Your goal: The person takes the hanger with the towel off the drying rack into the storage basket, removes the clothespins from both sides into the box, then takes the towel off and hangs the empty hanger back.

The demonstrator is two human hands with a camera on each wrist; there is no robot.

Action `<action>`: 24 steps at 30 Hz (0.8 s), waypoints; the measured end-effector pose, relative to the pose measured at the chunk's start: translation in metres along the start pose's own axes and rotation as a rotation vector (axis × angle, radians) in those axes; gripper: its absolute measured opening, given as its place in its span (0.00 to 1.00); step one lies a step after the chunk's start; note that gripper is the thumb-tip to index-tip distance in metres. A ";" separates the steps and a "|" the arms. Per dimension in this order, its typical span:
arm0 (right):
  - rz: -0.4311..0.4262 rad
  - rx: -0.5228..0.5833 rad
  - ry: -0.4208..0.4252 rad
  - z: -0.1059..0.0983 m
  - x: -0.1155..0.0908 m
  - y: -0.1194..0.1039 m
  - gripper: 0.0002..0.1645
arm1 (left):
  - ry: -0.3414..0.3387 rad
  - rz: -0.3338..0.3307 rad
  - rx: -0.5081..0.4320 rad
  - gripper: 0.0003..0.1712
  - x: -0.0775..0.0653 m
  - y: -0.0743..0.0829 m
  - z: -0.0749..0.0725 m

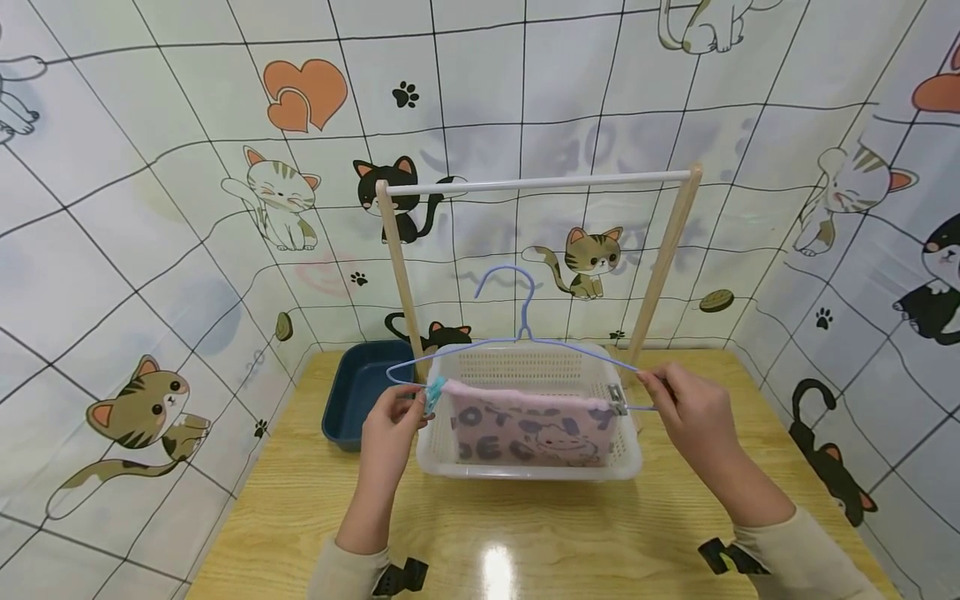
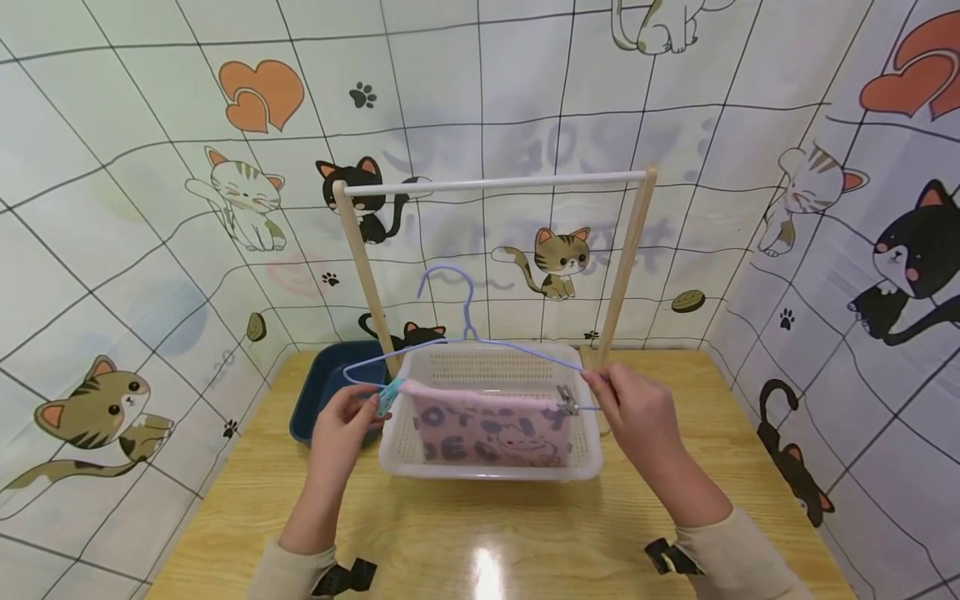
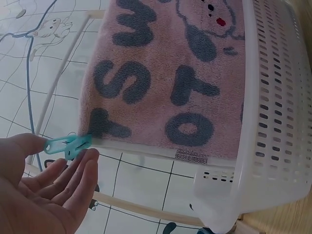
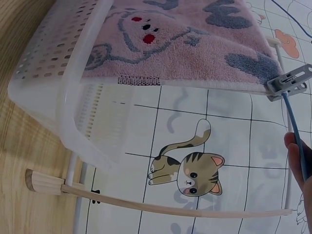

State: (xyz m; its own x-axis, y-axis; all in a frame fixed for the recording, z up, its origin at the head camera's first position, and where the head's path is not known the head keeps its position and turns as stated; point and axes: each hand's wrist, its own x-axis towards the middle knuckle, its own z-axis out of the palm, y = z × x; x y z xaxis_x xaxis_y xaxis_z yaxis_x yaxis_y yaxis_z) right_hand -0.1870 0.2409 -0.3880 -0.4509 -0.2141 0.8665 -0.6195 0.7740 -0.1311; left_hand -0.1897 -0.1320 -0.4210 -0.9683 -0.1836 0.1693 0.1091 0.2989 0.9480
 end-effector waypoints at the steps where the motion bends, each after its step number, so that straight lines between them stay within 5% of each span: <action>1: -0.002 -0.002 -0.004 0.000 0.000 0.000 0.30 | -0.009 -0.010 -0.028 0.13 0.000 0.000 0.000; 15: -0.014 -0.010 -0.016 -0.002 -0.002 0.000 0.30 | -0.050 -0.108 -0.284 0.14 0.001 -0.007 0.001; 24: -0.026 -0.041 -0.016 -0.004 -0.002 0.000 0.31 | -0.151 -0.249 -0.527 0.22 0.002 -0.019 0.000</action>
State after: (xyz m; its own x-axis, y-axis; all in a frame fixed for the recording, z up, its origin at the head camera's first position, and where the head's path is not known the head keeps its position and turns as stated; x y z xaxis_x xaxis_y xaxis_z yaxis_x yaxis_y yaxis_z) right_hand -0.1835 0.2435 -0.3879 -0.4456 -0.2434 0.8615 -0.6043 0.7918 -0.0888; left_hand -0.1938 -0.1377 -0.4385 -0.9960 -0.0419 -0.0788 -0.0660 -0.2476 0.9666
